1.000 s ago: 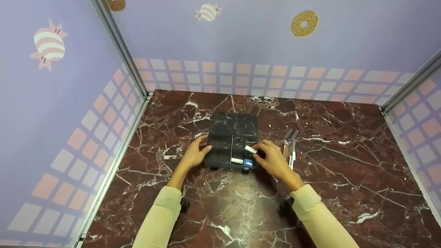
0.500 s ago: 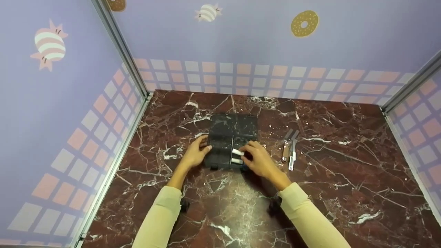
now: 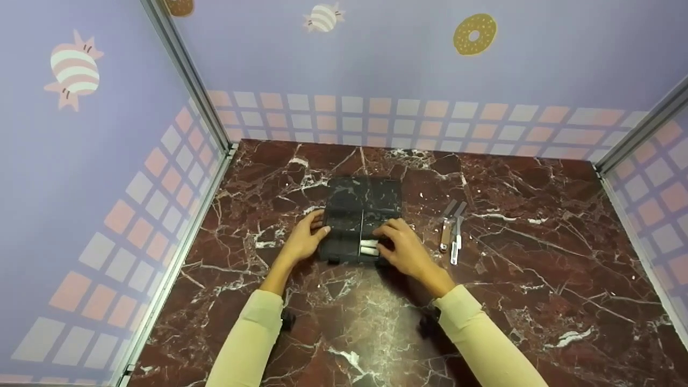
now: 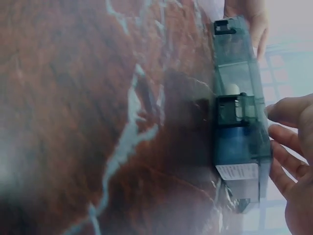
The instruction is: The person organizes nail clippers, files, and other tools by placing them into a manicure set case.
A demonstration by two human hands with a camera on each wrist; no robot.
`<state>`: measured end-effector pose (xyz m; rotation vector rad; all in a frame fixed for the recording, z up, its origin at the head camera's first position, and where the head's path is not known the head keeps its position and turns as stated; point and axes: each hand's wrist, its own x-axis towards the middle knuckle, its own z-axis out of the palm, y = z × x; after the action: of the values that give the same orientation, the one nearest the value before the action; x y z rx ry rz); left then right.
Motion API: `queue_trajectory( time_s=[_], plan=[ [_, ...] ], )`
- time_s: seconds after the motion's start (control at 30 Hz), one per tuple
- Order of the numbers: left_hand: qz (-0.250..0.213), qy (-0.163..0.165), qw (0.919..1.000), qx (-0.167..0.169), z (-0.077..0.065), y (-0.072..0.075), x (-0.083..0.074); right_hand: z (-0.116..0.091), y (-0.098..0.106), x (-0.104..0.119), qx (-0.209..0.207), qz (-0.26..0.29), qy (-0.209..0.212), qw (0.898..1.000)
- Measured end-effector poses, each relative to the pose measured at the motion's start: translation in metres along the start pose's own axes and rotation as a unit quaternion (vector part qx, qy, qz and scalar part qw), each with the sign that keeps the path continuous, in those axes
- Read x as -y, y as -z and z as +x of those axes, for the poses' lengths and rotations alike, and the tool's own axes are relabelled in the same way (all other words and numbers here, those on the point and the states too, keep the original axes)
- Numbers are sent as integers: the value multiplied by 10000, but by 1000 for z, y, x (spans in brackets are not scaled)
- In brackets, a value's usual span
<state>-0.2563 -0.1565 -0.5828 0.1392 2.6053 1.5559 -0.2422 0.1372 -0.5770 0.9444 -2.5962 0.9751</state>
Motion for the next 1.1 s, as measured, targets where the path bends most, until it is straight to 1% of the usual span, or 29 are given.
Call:
queue_trajectory(
  time_s=[0.17, 0.33, 0.43, 0.6, 0.7, 0.8, 0.9, 1.1],
  plan=[
    [39, 39, 10000, -34, 1, -1, 0, -4, 11, -5, -58, 48, -38, 10000],
    [32, -32, 10000, -40, 1, -1, 0, -16, 23, -17, -289, -36, -104, 9995],
    [38, -85, 10000, -32, 2, -1, 1, -25, 32, -26, -427, -37, -284, 9987],
    [78, -27, 10000, -16, 2, -1, 3, -38, 49, -43, -521, 31, -704, 9962],
    [149, 11, 9999, 14, 2, -1, 3, -47, 59, -53, -593, 0, -801, 9950],
    [164, 50, 9998, 50, 1, -1, 3, -55, 66, -62, -648, -104, -772, 9949],
    [102, 67, 9999, 66, 1, 0, 3, -64, 70, -69, -608, -185, -762, 9951],
    [58, 40, 10000, 39, 1, -1, 3, -80, 74, -82, -677, -350, -765, 9942]
  ],
)
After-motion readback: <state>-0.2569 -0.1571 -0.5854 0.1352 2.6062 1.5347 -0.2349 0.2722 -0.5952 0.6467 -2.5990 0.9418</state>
